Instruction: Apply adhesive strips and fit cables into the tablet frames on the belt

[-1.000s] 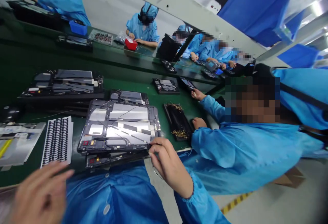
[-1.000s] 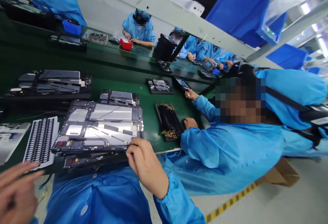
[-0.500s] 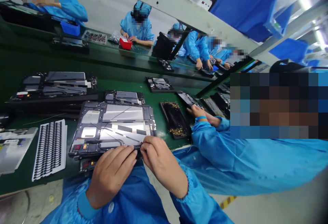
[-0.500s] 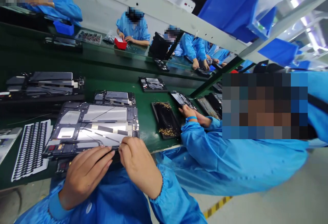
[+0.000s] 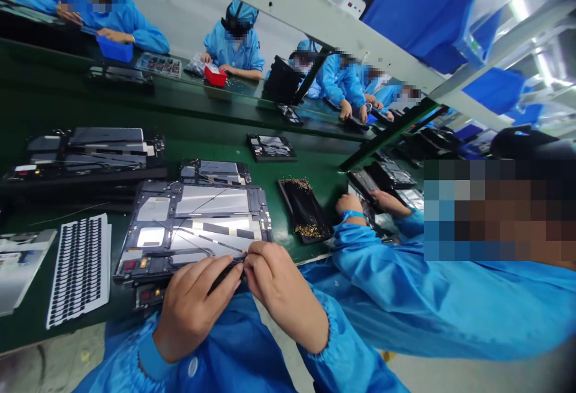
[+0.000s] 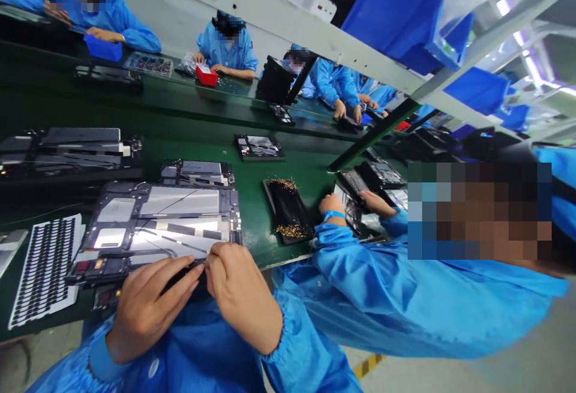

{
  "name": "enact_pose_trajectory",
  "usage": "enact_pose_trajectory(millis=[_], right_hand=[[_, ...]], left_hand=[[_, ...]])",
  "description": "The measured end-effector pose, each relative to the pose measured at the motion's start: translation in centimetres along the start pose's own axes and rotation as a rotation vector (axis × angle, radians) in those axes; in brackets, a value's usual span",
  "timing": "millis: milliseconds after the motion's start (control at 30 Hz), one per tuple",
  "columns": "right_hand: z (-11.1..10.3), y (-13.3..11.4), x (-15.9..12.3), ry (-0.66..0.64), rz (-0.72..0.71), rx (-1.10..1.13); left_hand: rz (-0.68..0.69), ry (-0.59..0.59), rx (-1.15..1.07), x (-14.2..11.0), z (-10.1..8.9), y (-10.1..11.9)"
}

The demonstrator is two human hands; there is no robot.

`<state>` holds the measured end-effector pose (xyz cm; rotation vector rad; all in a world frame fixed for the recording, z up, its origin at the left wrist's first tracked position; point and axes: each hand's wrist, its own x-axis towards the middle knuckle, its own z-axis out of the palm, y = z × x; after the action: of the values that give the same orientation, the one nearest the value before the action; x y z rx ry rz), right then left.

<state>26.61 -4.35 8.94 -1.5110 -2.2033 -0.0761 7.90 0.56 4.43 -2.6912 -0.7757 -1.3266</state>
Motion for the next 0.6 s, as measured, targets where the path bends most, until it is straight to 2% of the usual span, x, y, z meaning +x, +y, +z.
enact_pose_trajectory(millis=[233,400,600], right_hand=[[-0.3,1.5,-1.6,0.086,0.120,0.360],[0.1,1.7,-1.7,0.138,0.129,0.345],[0.4,1.6,-1.1,0.129,0.111,0.310]], left_hand=[[-0.053,0.039,0.024,0.2,0.7,0.1],[-0.105,0.071,0.035,0.2,1.3,0.4],[-0.114,0.100,0.034,0.6,1.4,0.6]])
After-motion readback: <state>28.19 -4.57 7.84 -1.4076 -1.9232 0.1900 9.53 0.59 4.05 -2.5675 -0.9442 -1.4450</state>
